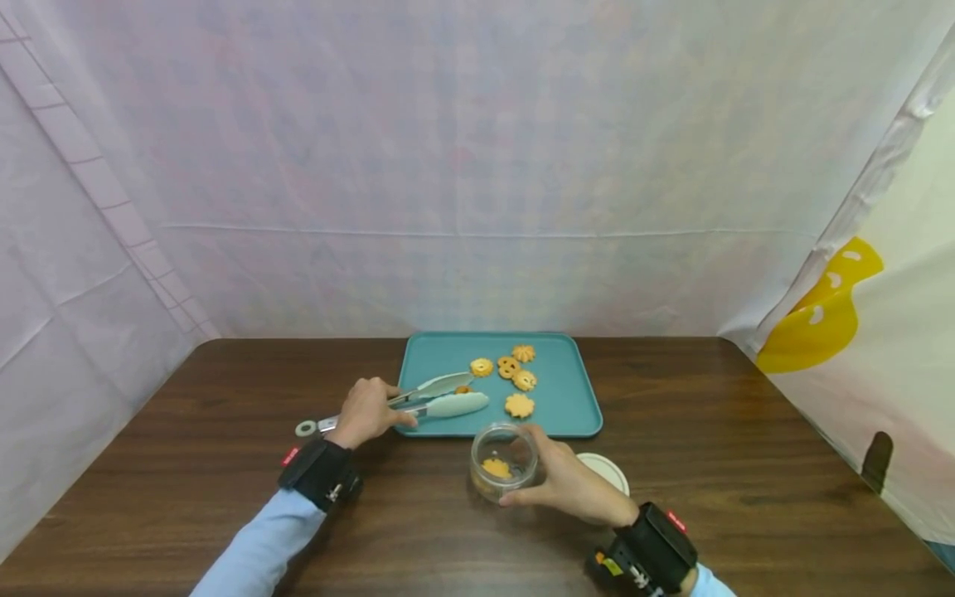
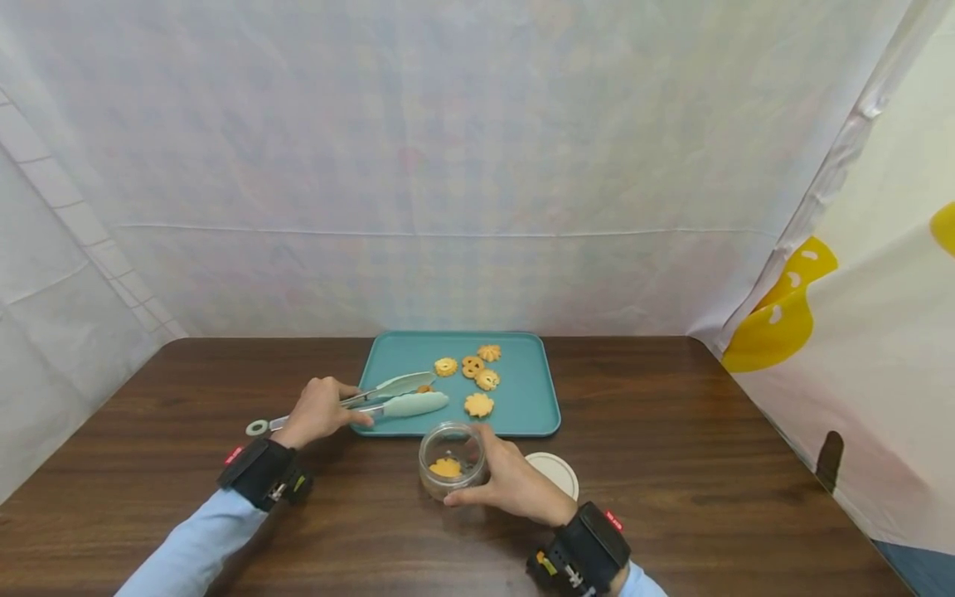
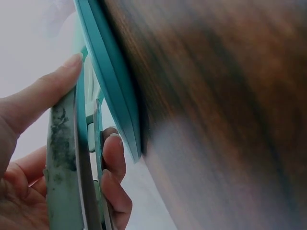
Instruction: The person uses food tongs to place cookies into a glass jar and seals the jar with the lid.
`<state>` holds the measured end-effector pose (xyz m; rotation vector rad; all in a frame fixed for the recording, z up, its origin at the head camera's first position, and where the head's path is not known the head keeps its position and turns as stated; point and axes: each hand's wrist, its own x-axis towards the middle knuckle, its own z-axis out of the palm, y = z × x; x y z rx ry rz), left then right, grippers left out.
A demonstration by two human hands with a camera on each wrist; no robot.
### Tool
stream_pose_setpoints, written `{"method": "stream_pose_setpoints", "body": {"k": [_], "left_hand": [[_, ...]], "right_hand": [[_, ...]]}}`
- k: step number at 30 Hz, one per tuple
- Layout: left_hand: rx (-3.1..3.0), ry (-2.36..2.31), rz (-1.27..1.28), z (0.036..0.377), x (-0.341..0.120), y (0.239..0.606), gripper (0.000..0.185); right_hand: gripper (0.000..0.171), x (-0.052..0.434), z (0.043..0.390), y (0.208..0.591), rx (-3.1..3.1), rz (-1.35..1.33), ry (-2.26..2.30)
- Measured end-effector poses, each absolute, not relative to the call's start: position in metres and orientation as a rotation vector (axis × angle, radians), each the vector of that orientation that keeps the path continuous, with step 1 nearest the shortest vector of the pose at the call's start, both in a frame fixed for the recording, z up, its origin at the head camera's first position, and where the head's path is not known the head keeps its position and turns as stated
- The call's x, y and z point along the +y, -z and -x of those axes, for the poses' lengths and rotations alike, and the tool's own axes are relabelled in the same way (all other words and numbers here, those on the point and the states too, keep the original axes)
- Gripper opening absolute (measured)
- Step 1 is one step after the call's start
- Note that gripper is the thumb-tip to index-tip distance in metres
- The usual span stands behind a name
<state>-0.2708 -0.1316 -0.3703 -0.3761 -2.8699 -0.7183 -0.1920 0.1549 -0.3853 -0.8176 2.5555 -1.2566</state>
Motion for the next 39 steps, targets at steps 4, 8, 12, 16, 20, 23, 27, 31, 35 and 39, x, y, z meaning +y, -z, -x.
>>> {"method": "stream_pose_setpoints", "body": {"k": [4,8,12,16,20,23,27,31,35,39], "left_hand": [[-2.869,0.739,0.363,0.270,-0.134,0.371,0.057],[-2.872,0.778,0.346,0.269,-0.137,0.368,0.056],[-2.865,0.797,0.354,0.266,-0.142,0.364,0.056],[-2.849,0.821,0.395,0.263,-0.148,0.359,0.056],[-2.833,0.873,0.431,0.260,-0.153,0.354,0.051],[-2.811,0.883,0.467,0.258,-0.157,0.352,0.049],[-2.797,0.908,0.503,0.253,-0.161,0.349,0.051],[-2.795,0.945,0.549,0.249,-0.166,0.345,0.054],[-2.782,0.970,0.604,0.244,-0.169,0.342,0.054],[-2.765,1.004,0.670,0.240,-0.171,0.339,0.054]], "right_hand": [[0.083,0.154,0.193,0.385,2.582,0.831,1.250],[0.082,0.154,0.193,0.384,2.584,0.823,1.256],[0.081,0.154,0.193,0.383,2.578,0.822,1.265],[0.082,0.154,0.193,0.383,2.587,0.825,1.256],[0.082,0.154,0.195,0.384,2.611,0.834,1.236],[0.081,0.154,0.196,0.384,2.613,0.830,1.232],[0.080,0.154,0.196,0.383,2.603,0.815,1.236],[0.080,0.154,0.194,0.383,2.595,0.815,1.236],[0.079,0.154,0.193,0.383,2.586,0.811,1.237],[0.079,0.155,0.192,0.384,2.585,0.812,1.238]]}}
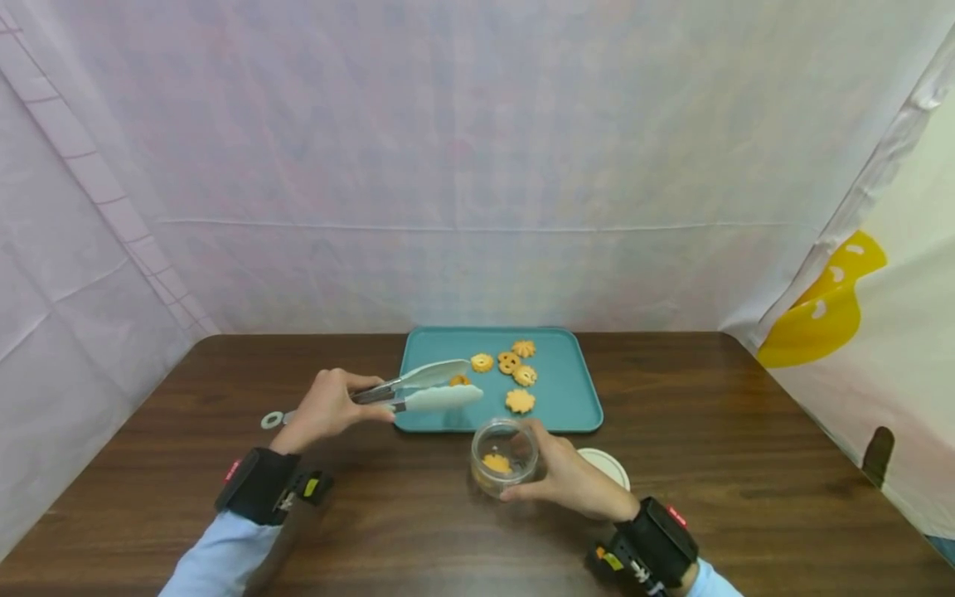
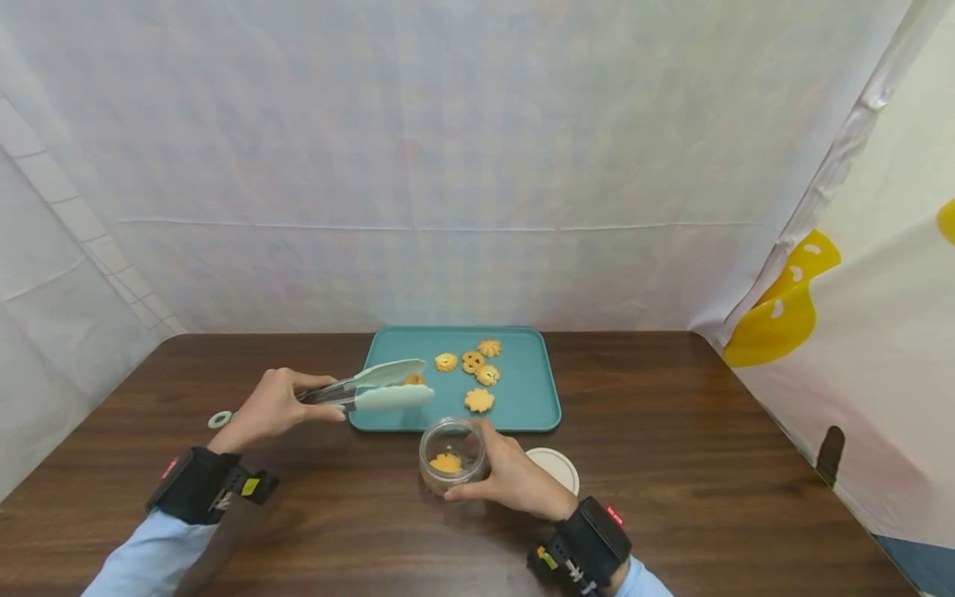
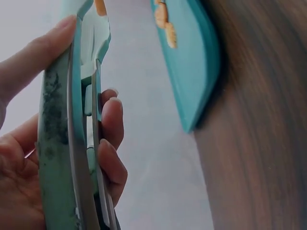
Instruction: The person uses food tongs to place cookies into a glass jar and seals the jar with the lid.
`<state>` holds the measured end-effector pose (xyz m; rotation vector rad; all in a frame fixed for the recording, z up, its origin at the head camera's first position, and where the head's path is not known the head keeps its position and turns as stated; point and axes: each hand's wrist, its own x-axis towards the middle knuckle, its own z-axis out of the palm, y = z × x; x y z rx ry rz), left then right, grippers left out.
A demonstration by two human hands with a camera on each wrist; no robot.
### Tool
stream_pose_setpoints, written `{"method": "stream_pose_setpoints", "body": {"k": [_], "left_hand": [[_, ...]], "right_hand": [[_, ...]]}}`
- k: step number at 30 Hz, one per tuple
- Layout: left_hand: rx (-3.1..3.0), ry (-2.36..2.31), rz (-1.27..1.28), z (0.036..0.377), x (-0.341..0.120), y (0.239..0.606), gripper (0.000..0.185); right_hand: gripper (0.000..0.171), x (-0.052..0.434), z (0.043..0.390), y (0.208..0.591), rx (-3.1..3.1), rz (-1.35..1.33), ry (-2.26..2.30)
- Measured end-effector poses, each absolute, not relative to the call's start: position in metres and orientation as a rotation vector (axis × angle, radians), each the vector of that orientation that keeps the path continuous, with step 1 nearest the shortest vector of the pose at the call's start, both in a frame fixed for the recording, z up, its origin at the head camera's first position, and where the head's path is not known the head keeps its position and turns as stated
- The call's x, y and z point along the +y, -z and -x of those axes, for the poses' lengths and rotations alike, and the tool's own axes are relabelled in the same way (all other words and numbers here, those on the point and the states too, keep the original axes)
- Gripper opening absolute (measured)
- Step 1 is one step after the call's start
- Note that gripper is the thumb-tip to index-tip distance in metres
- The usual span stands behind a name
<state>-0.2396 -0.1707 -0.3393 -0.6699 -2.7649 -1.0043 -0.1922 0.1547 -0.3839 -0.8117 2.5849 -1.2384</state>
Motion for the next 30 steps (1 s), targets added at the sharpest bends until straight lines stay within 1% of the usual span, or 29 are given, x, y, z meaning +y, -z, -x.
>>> {"method": "stream_pose_setpoints", "body": {"k": [7,13,30], "left_hand": [[-2.715,1.010,0.810,0.230,-0.166,0.333,0.054],[-2.701,1.018,0.904,0.223,-0.160,0.329,0.058],[-2.656,1.125,1.131,0.221,-0.152,0.341,0.056]], "right_hand": [[0.080,0.154,0.192,0.384,2.604,0.838,1.234],[0.085,0.154,0.193,0.384,2.618,0.818,1.203],[0.083,0.155,0.192,0.385,2.646,0.790,1.172]]}}
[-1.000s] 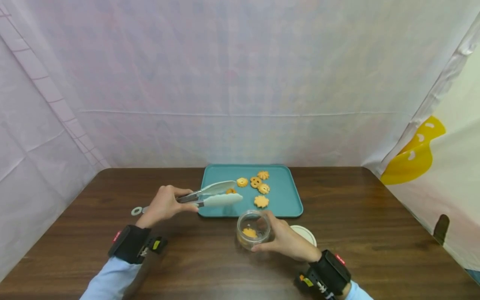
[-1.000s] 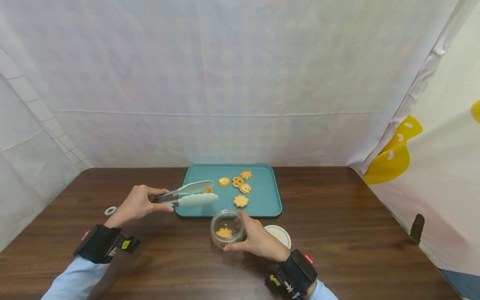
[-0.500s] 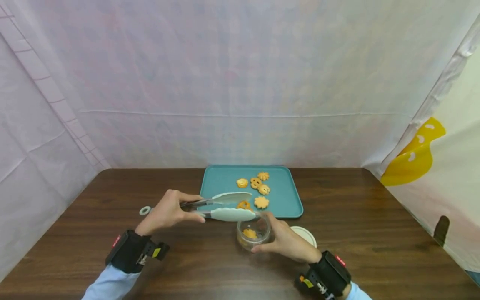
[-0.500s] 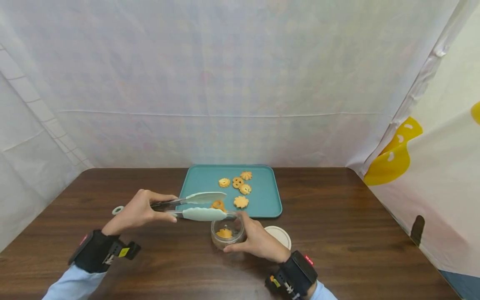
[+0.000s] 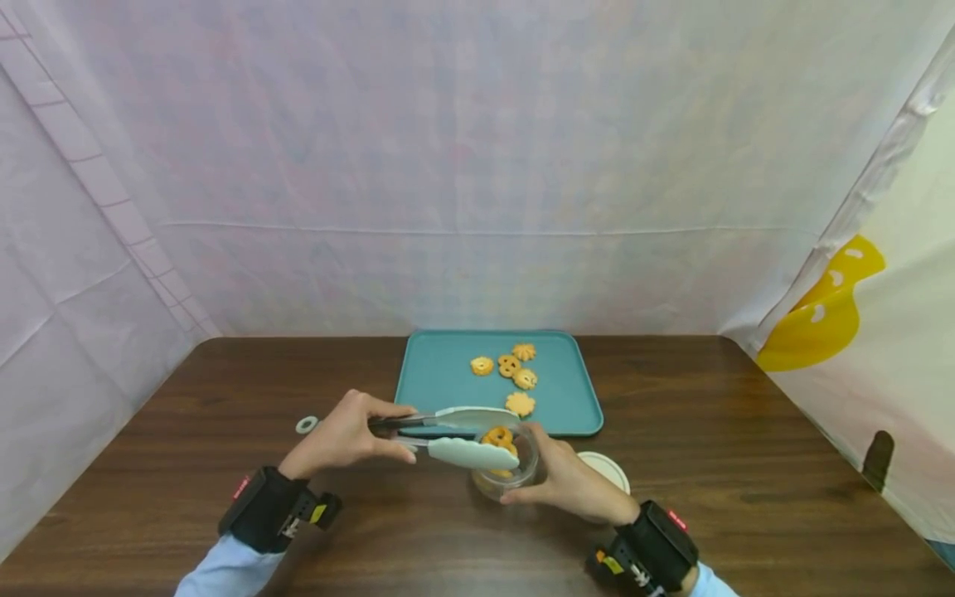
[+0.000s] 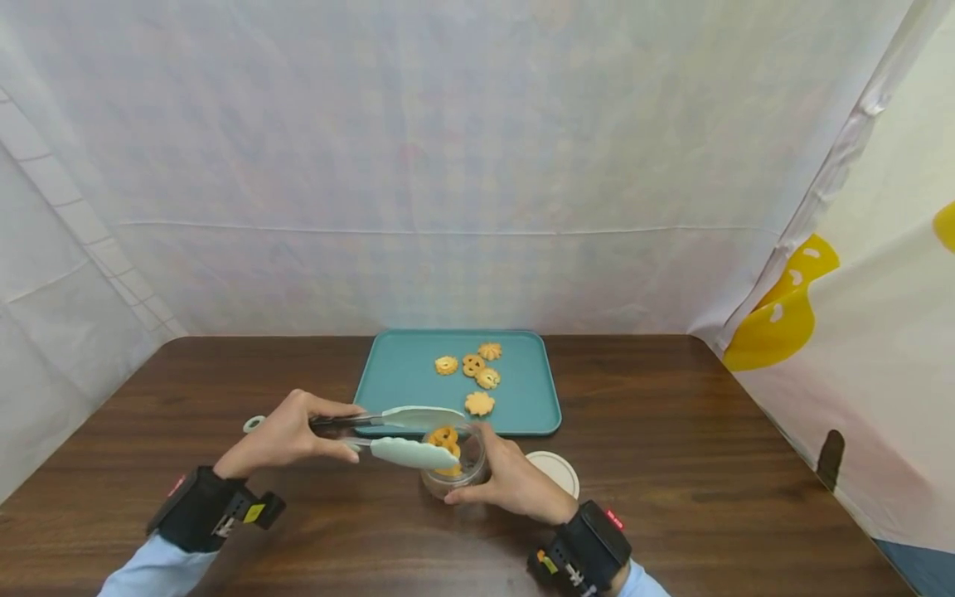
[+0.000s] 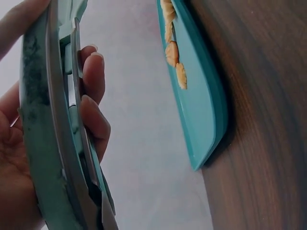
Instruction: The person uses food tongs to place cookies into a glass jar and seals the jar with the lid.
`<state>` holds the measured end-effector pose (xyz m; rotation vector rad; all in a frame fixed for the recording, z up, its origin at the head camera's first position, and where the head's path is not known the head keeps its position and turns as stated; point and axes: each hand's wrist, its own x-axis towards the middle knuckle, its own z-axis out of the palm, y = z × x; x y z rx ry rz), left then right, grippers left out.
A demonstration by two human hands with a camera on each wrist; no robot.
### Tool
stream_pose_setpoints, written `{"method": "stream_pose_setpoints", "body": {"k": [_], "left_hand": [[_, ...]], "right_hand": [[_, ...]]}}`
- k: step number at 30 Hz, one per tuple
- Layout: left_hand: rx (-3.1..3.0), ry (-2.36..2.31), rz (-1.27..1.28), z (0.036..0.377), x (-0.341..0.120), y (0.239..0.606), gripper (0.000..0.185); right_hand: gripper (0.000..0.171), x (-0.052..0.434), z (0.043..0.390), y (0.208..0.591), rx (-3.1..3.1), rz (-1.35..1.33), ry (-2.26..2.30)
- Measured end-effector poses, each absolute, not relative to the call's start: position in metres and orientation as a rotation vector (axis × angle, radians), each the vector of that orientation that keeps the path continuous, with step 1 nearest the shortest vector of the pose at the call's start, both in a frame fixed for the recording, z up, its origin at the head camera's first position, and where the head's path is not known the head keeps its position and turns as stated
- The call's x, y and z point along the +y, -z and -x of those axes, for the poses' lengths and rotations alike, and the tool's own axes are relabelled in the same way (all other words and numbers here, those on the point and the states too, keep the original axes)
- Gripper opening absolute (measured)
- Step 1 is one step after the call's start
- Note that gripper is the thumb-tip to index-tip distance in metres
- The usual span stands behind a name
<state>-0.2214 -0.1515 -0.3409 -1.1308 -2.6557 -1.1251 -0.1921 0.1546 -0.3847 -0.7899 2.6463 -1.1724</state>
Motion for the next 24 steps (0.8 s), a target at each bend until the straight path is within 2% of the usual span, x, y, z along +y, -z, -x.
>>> {"method": "stream_pose_setpoints", "body": {"k": [4,11,24], "left_hand": [[-2.650,1.146,1.172,0.2222,-0.1497,0.3443,0.055],[-2.666,1.160,1.208,0.2219,-0.1463,0.3460,0.056],[-2.670,1.139,1.233,0.2218,-0.1446,0.3489,0.055]], "right_hand": [[0.080,0.1547,0.1927,0.3849,2.641,0.789,1.181],[0.087,0.1550,0.1932,0.3846,2.617,0.746,1.185],[0.081,0.1554,0.1932,0.3856,2.547,0.781,1.253]]}}
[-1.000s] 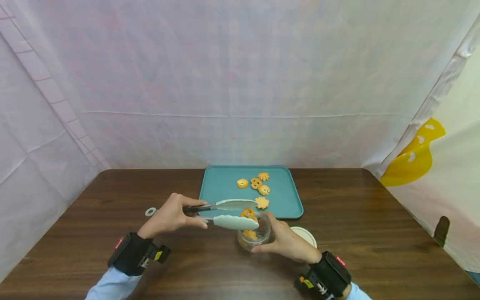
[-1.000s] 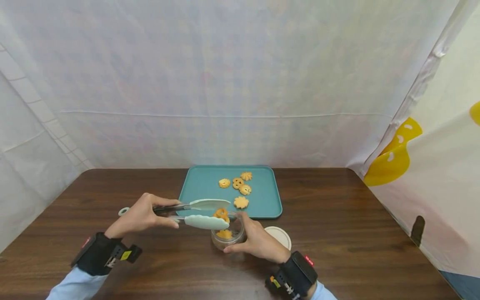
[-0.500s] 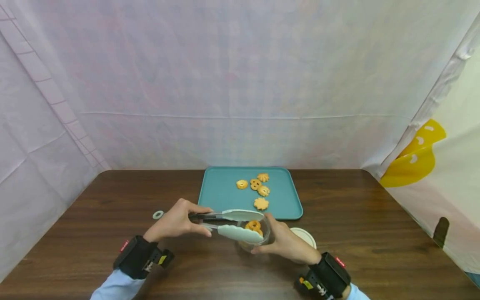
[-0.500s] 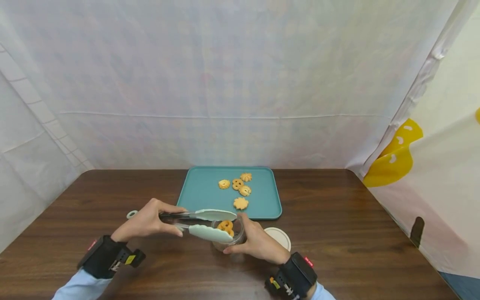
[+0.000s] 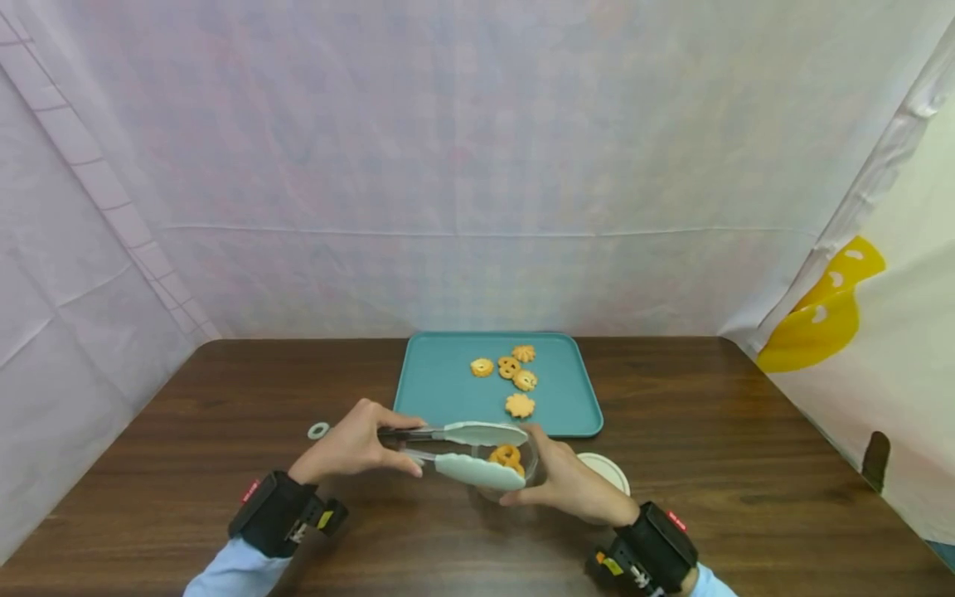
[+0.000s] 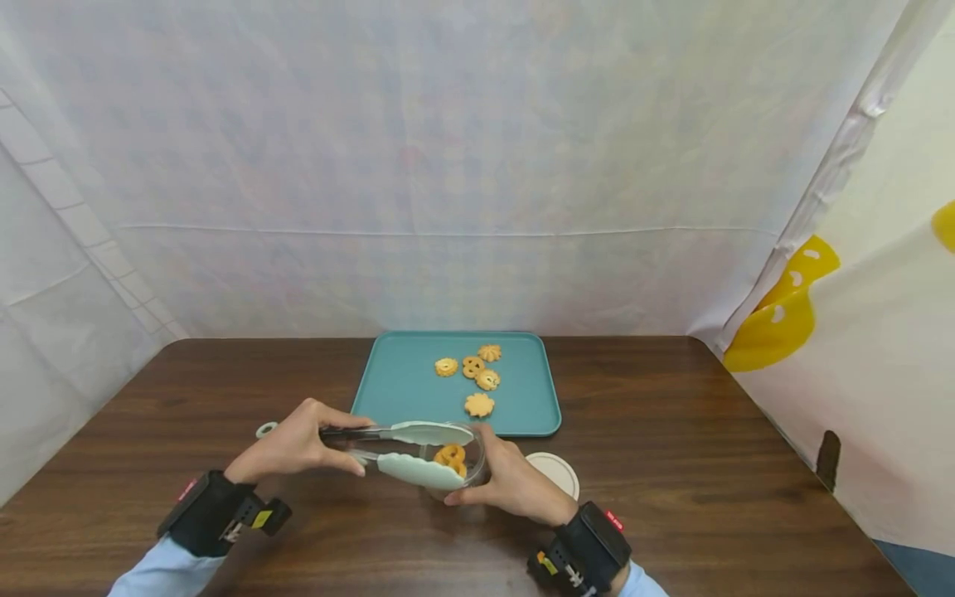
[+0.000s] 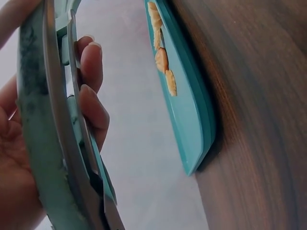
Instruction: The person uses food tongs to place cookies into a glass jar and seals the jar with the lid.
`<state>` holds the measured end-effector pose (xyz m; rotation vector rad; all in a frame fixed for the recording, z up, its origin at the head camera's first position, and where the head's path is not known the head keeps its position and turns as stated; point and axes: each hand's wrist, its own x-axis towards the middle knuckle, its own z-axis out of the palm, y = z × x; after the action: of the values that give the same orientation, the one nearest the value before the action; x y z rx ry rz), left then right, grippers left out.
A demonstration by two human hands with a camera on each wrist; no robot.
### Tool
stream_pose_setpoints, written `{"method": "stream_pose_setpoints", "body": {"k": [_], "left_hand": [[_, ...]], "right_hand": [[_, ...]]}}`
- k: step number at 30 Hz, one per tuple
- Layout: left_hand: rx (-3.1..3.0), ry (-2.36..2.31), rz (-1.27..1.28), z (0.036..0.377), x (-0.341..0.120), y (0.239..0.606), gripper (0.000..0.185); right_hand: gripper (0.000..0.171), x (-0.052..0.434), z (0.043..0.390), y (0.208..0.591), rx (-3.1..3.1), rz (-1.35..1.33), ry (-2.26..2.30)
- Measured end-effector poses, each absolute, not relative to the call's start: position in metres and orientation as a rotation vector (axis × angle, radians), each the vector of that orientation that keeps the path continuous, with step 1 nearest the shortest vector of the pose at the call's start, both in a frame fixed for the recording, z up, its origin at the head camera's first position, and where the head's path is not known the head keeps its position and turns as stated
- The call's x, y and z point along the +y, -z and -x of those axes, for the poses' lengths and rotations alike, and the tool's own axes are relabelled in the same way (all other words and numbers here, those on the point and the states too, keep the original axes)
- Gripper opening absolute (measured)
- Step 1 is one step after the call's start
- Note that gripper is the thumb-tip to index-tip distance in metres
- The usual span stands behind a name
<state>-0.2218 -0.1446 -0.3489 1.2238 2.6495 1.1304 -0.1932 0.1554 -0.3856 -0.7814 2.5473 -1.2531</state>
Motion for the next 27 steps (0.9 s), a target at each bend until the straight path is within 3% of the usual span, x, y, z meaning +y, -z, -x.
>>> {"method": "stream_pose_setpoints", "body": {"k": [27], "left_hand": [[2.661,-1.115,-1.217,0.2180,-0.1447,0.3491,0.062]], "right_hand": [[0.092,0.1537,0.1924,0.3853,2.584,0.685,1.191]]}}
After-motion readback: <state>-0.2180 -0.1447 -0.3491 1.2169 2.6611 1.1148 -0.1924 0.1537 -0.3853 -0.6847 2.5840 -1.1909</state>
